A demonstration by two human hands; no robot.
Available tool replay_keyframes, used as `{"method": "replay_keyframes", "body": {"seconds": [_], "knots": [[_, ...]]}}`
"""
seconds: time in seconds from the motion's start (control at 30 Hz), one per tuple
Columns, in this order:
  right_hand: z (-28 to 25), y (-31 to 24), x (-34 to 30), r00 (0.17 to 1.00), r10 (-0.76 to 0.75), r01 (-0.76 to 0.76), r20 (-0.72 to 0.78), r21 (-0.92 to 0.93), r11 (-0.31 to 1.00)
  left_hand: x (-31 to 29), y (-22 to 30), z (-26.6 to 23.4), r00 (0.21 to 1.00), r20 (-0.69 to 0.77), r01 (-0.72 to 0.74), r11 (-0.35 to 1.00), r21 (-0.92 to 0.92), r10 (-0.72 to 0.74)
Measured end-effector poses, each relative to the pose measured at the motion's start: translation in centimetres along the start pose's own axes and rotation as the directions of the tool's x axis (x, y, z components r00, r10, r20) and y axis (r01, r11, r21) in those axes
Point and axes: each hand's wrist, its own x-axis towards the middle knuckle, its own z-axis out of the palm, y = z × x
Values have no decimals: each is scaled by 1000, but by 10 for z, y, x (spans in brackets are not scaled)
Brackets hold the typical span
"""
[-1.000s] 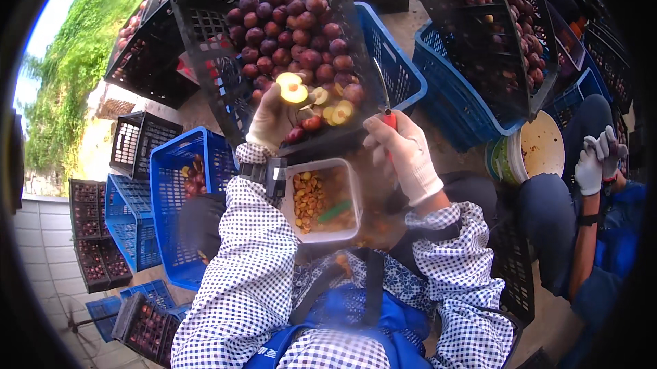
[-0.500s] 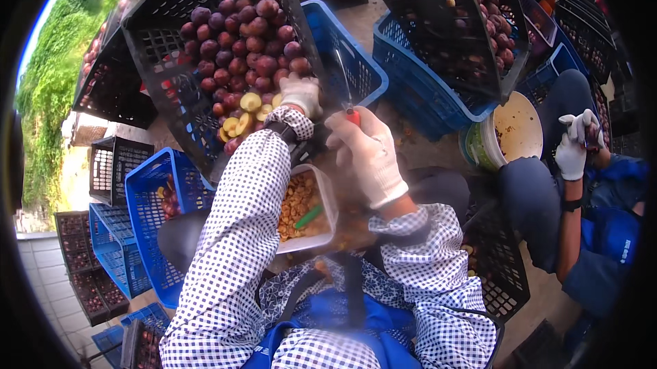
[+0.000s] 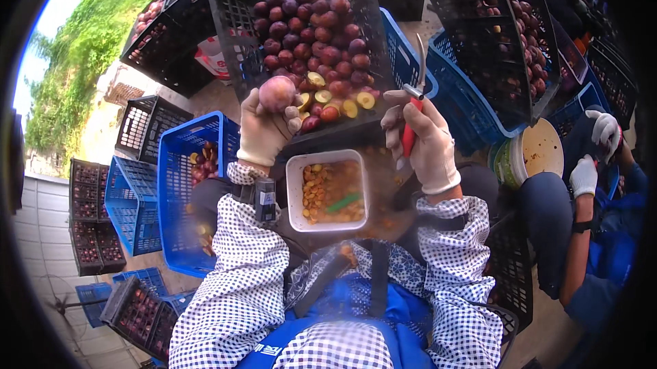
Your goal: The recorder picks plums from a crate, cuts them in half with a utility knife, and places the cut fruit into a small plastic container.
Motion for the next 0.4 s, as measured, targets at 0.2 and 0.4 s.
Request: {"method": "replay_keyframes", "body": {"seconds": [0.2, 0.4], "knots": [[34, 27, -55, 995, 82, -56, 63, -338, 940, -82, -54, 15, 996, 83, -21, 998, 54, 16], [51, 25, -85, 999, -26, 45, 47, -476, 878, -119, -71, 32, 976, 165, -208, 829, 519, 142]]}}
